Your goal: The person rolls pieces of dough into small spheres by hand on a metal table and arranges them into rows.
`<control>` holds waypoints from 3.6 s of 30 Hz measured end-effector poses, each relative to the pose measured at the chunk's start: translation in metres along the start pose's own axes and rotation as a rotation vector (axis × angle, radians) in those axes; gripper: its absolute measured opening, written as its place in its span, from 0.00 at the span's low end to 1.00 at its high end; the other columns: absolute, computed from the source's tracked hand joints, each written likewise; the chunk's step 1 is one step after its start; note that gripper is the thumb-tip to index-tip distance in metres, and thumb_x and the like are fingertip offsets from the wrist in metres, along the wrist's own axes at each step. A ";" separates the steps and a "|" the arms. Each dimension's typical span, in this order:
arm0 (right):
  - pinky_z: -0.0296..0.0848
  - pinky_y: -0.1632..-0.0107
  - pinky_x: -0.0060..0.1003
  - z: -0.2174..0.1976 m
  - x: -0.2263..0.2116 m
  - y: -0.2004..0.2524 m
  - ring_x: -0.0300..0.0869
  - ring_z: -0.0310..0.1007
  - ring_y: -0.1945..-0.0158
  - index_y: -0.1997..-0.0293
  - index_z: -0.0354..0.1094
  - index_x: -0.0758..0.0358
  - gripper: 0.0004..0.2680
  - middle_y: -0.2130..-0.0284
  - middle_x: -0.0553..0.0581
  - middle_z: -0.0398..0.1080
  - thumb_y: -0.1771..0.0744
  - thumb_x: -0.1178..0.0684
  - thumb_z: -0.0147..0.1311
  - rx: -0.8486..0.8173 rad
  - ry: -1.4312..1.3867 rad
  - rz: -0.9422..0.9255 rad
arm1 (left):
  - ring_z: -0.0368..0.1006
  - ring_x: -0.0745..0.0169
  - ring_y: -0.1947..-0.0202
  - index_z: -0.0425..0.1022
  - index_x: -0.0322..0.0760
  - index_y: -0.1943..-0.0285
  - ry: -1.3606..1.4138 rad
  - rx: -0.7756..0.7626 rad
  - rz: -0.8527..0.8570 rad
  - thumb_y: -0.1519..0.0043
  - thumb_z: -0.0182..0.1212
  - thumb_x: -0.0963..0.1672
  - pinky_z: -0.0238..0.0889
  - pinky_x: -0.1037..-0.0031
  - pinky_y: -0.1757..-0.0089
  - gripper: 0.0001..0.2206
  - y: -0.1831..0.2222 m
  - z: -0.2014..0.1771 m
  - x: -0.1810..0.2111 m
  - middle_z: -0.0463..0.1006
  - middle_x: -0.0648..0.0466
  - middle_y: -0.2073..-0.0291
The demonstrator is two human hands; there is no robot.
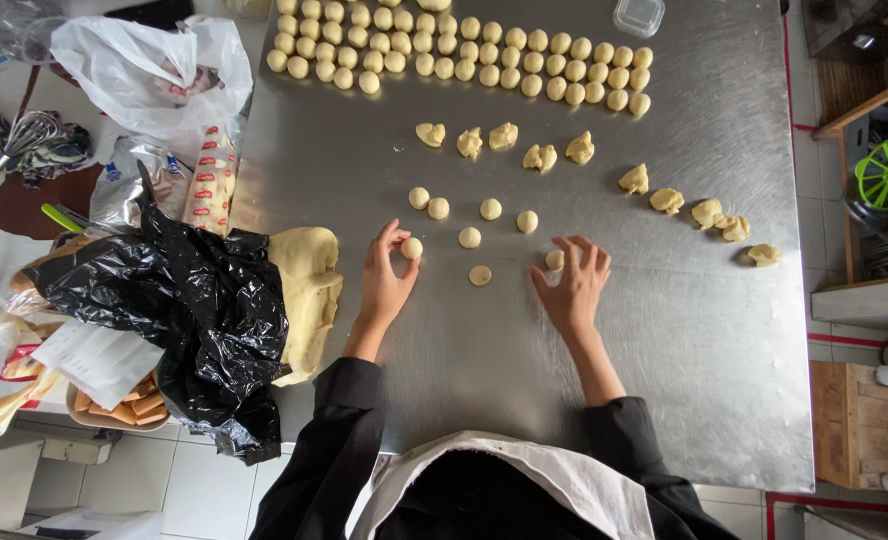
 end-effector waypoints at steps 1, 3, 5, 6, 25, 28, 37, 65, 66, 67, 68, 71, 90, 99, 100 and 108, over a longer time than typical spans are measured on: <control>0.68 0.46 0.49 -0.003 -0.011 0.003 0.55 0.65 0.47 0.46 0.70 0.60 0.22 0.49 0.59 0.66 0.43 0.51 0.71 0.027 0.010 -0.020 | 0.75 0.56 0.49 0.56 0.35 0.24 0.031 -0.037 -0.029 0.43 0.67 0.35 0.71 0.67 0.46 0.36 -0.002 0.003 -0.002 0.76 0.49 0.46; 0.71 0.45 0.45 0.009 -0.034 0.008 0.52 0.66 0.47 0.44 0.68 0.59 0.19 0.48 0.58 0.67 0.38 0.51 0.69 -0.048 -0.310 0.044 | 0.73 0.52 0.48 0.55 0.33 0.26 0.033 -0.087 -0.045 0.46 0.70 0.37 0.70 0.65 0.47 0.37 0.000 0.005 -0.002 0.74 0.47 0.47; 0.70 0.44 0.48 0.026 -0.066 0.014 0.53 0.67 0.46 0.45 0.67 0.62 0.21 0.49 0.60 0.67 0.40 0.50 0.70 -0.162 -0.417 -0.030 | 0.72 0.50 0.48 0.57 0.32 0.28 0.014 -0.111 -0.058 0.47 0.72 0.39 0.69 0.63 0.47 0.37 -0.002 0.008 -0.002 0.74 0.47 0.48; 0.70 0.45 0.47 0.035 -0.073 0.015 0.54 0.67 0.47 0.47 0.69 0.61 0.18 0.51 0.60 0.68 0.39 0.51 0.69 -0.215 -0.395 -0.032 | 0.72 0.51 0.49 0.58 0.33 0.29 -0.008 -0.109 -0.065 0.46 0.72 0.39 0.68 0.62 0.47 0.36 -0.003 0.009 -0.003 0.75 0.48 0.49; 0.68 0.44 0.49 0.066 -0.028 -0.090 0.55 0.67 0.48 0.53 0.69 0.62 0.13 0.55 0.59 0.70 0.37 0.52 0.68 -0.081 -0.288 0.022 | 0.74 0.52 0.51 0.69 0.36 0.40 -0.010 -0.054 -0.129 0.40 0.68 0.43 0.71 0.64 0.52 0.20 -0.003 0.007 -0.013 0.78 0.50 0.52; 0.65 0.44 0.50 0.103 -0.040 -0.153 0.60 0.65 0.44 0.48 0.69 0.67 0.19 0.49 0.65 0.68 0.42 0.56 0.66 -0.021 -0.237 -0.254 | 0.75 0.53 0.53 0.71 0.35 0.41 -0.002 -0.067 -0.180 0.40 0.69 0.44 0.71 0.64 0.52 0.19 -0.003 0.007 -0.017 0.79 0.50 0.54; 0.64 0.36 0.49 0.092 -0.067 -0.161 0.56 0.71 0.49 0.51 0.72 0.62 0.14 0.58 0.60 0.72 0.40 0.66 0.58 -0.231 -0.412 -0.371 | 0.69 0.45 0.46 0.70 0.35 0.40 -0.249 0.031 -0.097 0.40 0.68 0.45 0.66 0.57 0.49 0.21 -0.074 0.027 -0.038 0.75 0.45 0.48; 0.70 0.56 0.48 -0.020 -0.032 0.156 0.54 0.67 0.60 0.62 0.67 0.62 0.05 0.65 0.59 0.66 0.37 0.55 0.56 -0.264 -0.237 -0.081 | 0.70 0.52 0.53 0.71 0.38 0.60 -0.032 -0.423 0.288 0.44 0.64 0.42 0.64 0.62 0.50 0.08 0.126 0.056 0.113 0.74 0.52 0.59; 0.70 0.57 0.46 -0.038 -0.020 0.163 0.54 0.68 0.59 0.61 0.69 0.60 0.06 0.64 0.58 0.68 0.38 0.54 0.55 -0.266 -0.270 -0.026 | 0.70 0.53 0.57 0.70 0.39 0.63 -0.065 -0.453 0.173 0.43 0.65 0.44 0.64 0.64 0.54 0.08 0.125 0.047 0.094 0.73 0.53 0.63; 0.69 0.58 0.46 -0.036 0.004 0.156 0.53 0.67 0.59 0.60 0.68 0.61 0.06 0.64 0.58 0.67 0.36 0.53 0.56 -0.355 -0.207 0.089 | 0.69 0.55 0.61 0.69 0.40 0.65 -0.099 -0.486 0.057 0.42 0.66 0.46 0.65 0.65 0.57 0.10 0.122 0.036 0.072 0.72 0.54 0.66; 0.69 0.60 0.46 -0.034 0.028 0.145 0.53 0.67 0.59 0.60 0.67 0.62 0.07 0.64 0.59 0.66 0.35 0.51 0.56 -0.442 -0.142 0.205 | 0.68 0.57 0.65 0.68 0.41 0.68 -0.130 -0.517 -0.059 0.40 0.67 0.47 0.65 0.66 0.61 0.12 0.118 0.031 0.056 0.71 0.54 0.69; 0.67 0.53 0.50 -0.025 0.034 0.096 0.56 0.66 0.59 0.60 0.67 0.62 0.07 0.64 0.61 0.67 0.36 0.51 0.57 -0.211 0.068 0.124 | 0.65 0.53 0.68 0.67 0.38 0.71 -0.360 -0.367 0.052 0.42 0.66 0.47 0.60 0.60 0.63 0.13 0.068 0.043 0.040 0.69 0.50 0.72; 0.69 0.58 0.52 0.031 -0.034 0.114 0.59 0.68 0.61 0.58 0.64 0.66 0.03 0.65 0.63 0.69 0.33 0.59 0.51 -0.146 -0.517 0.114 | 0.69 0.43 0.66 0.68 0.34 0.71 -0.127 -0.271 0.055 0.41 0.62 0.41 0.63 0.55 0.64 0.08 0.071 0.101 0.090 0.70 0.48 0.71; 0.70 0.58 0.51 0.005 0.014 0.058 0.56 0.70 0.60 0.61 0.63 0.63 0.03 0.66 0.60 0.71 0.34 0.58 0.53 -0.034 -0.179 0.121 | 0.69 0.48 0.72 0.66 0.36 0.75 -0.271 -0.228 0.139 0.42 0.62 0.42 0.63 0.56 0.66 0.11 0.036 0.080 0.064 0.70 0.49 0.77; 0.70 0.58 0.50 0.010 0.000 0.052 0.56 0.70 0.61 0.60 0.63 0.63 0.04 0.65 0.60 0.71 0.34 0.57 0.53 0.080 -0.217 0.087 | 0.70 0.48 0.71 0.66 0.36 0.74 -0.238 -0.215 0.105 0.41 0.62 0.41 0.64 0.57 0.66 0.10 0.042 0.091 0.072 0.71 0.49 0.76; 0.71 0.65 0.47 -0.015 0.001 0.112 0.52 0.71 0.64 0.61 0.66 0.60 0.02 0.69 0.56 0.71 0.35 0.57 0.53 -0.290 -0.260 0.174 | 0.71 0.57 0.73 0.67 0.40 0.75 -0.257 -0.506 -0.084 0.39 0.58 0.43 0.66 0.64 0.68 0.11 0.080 0.053 0.039 0.71 0.54 0.79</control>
Point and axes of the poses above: each hand's wrist, its own y-axis away from the middle knuckle, its own z-axis out of the palm, x = y × z, the point moved 7 cm from there along -y, towards the middle knuckle
